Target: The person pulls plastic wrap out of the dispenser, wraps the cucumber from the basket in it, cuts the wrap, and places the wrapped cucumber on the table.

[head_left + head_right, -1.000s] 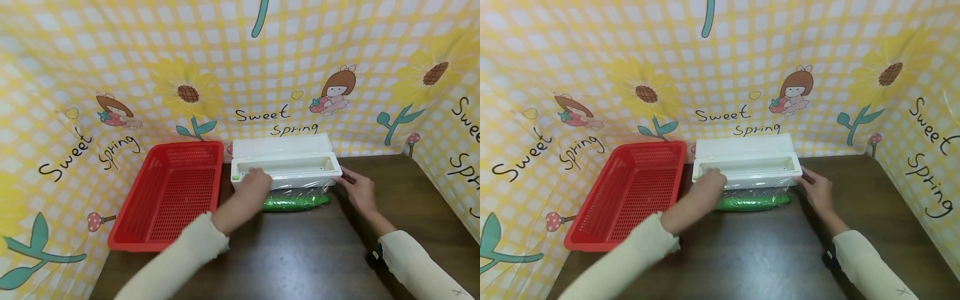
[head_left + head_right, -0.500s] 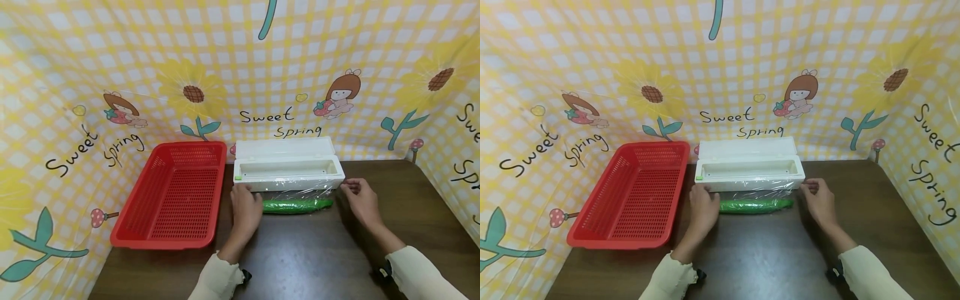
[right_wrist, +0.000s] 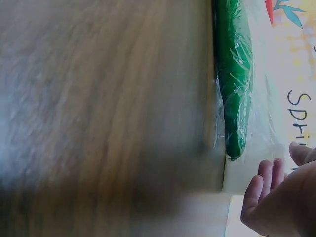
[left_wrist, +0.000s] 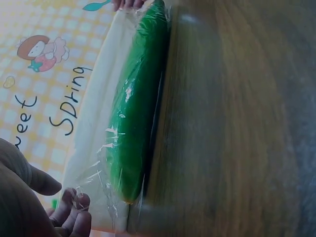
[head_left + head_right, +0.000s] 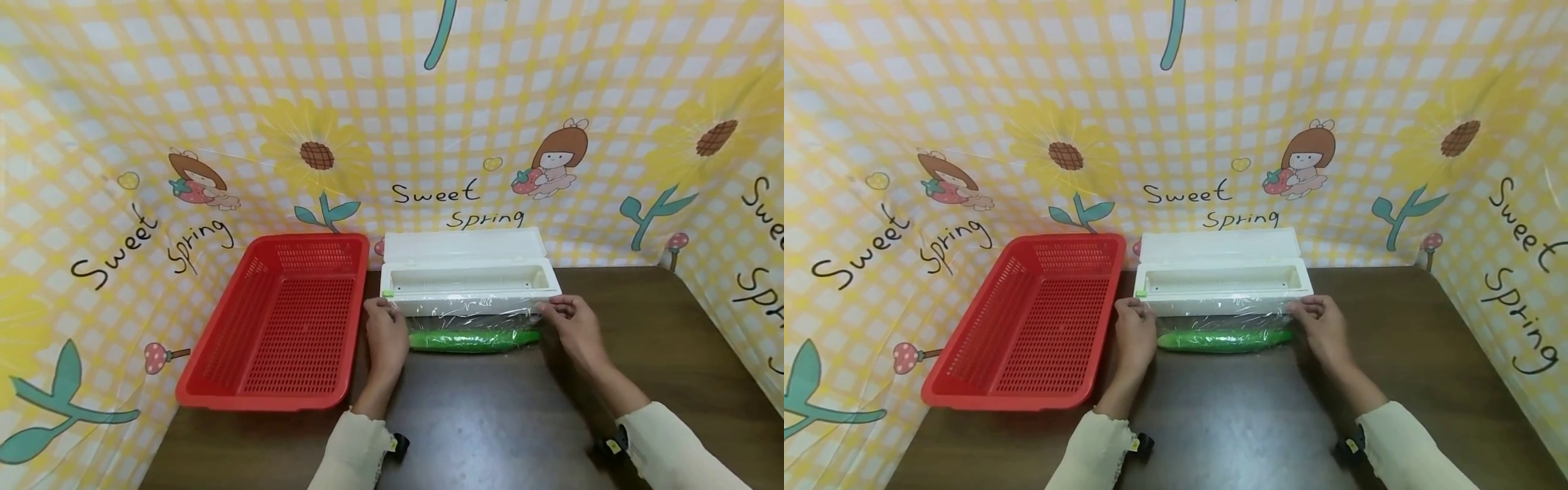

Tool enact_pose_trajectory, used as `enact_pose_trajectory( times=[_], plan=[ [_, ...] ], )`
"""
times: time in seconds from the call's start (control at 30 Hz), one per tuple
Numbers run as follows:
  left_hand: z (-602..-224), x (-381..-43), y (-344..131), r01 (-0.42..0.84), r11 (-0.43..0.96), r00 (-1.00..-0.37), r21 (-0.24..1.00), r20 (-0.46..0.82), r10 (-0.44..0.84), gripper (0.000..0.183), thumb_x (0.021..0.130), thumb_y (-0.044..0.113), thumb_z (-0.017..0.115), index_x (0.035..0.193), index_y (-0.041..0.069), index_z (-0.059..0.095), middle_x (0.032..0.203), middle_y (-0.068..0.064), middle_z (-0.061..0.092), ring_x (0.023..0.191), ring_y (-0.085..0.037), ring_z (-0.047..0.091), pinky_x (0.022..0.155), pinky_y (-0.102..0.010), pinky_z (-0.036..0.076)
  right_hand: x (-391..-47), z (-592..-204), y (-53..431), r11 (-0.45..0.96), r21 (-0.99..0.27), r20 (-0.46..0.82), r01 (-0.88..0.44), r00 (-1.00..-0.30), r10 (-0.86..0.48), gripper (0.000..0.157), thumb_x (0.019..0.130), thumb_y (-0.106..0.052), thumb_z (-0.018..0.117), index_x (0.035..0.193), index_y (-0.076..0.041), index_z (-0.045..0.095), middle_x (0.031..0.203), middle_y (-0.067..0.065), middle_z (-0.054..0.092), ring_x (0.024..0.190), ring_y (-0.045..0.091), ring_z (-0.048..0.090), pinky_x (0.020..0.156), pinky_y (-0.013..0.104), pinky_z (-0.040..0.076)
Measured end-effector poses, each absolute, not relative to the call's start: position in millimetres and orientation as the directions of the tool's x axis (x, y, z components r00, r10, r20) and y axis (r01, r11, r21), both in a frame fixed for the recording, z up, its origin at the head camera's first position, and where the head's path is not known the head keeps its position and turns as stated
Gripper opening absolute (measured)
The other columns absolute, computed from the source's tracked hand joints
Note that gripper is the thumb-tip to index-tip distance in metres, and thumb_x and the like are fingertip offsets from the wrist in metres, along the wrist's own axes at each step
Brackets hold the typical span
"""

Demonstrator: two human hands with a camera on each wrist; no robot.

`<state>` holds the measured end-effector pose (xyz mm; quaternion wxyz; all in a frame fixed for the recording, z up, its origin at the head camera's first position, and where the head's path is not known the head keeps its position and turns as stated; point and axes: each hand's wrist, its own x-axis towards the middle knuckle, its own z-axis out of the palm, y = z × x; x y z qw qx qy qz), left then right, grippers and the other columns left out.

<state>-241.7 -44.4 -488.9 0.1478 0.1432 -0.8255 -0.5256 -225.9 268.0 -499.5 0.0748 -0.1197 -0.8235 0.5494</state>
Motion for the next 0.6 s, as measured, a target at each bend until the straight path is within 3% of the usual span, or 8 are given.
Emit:
enact_pose_trajectory(
  times=[0.13, 0.3, 0.6],
  plan=[
    [-489.2, -241.6, -45.3, -0.066, 0.45, -0.919, 0.891, 0.122, -0.376, 0.018, 0.092, 0.012, 0.059, 0.108, 0.008, 0.054, 0.084, -0.003, 0.068, 0.074, -0.019, 0.059, 0.068, -0.036, 0.046, -227.8, -499.4, 264.6, 0.361, -0.93, 0.037, 0.065, -0.963, 0.266, 0.043, 0.089, -0.029, 0.068, 0.115, 0.004, 0.058, 0.087, -0.008, 0.062, 0.078, -0.005, 0.053, 0.067, 0.011, 0.045],
    [-492.5, -240.2, -46.9, -0.017, 0.493, -0.934, 0.87, 0.162, -0.317, 0.009, 0.09, 0.017, 0.065, 0.099, 0.013, 0.066, 0.08, -0.001, 0.067, 0.073, -0.015, 0.06, 0.066, -0.033, 0.046, -225.5, -504.6, 263.9, 0.375, -0.927, 0.105, -0.015, -0.97, 0.219, 0.032, 0.092, -0.025, 0.065, 0.107, 0.003, 0.065, 0.092, -0.007, 0.064, 0.082, -0.001, 0.053, 0.069, 0.012, 0.044],
    [-494.0, -239.4, -49.9, 0.028, 0.431, -0.931, 0.902, 0.181, -0.318, 0.017, 0.09, 0.016, 0.066, 0.106, 0.009, 0.067, 0.083, -0.002, 0.067, 0.076, -0.015, 0.058, 0.07, -0.032, 0.048, -221.1, -507.7, 267.4, 0.36, -0.929, 0.171, -0.089, -0.965, 0.201, 0.03, 0.092, -0.026, 0.065, 0.101, 0.002, 0.066, 0.091, -0.007, 0.066, 0.084, 0.003, 0.057, 0.072, 0.014, 0.046]
  ],
)
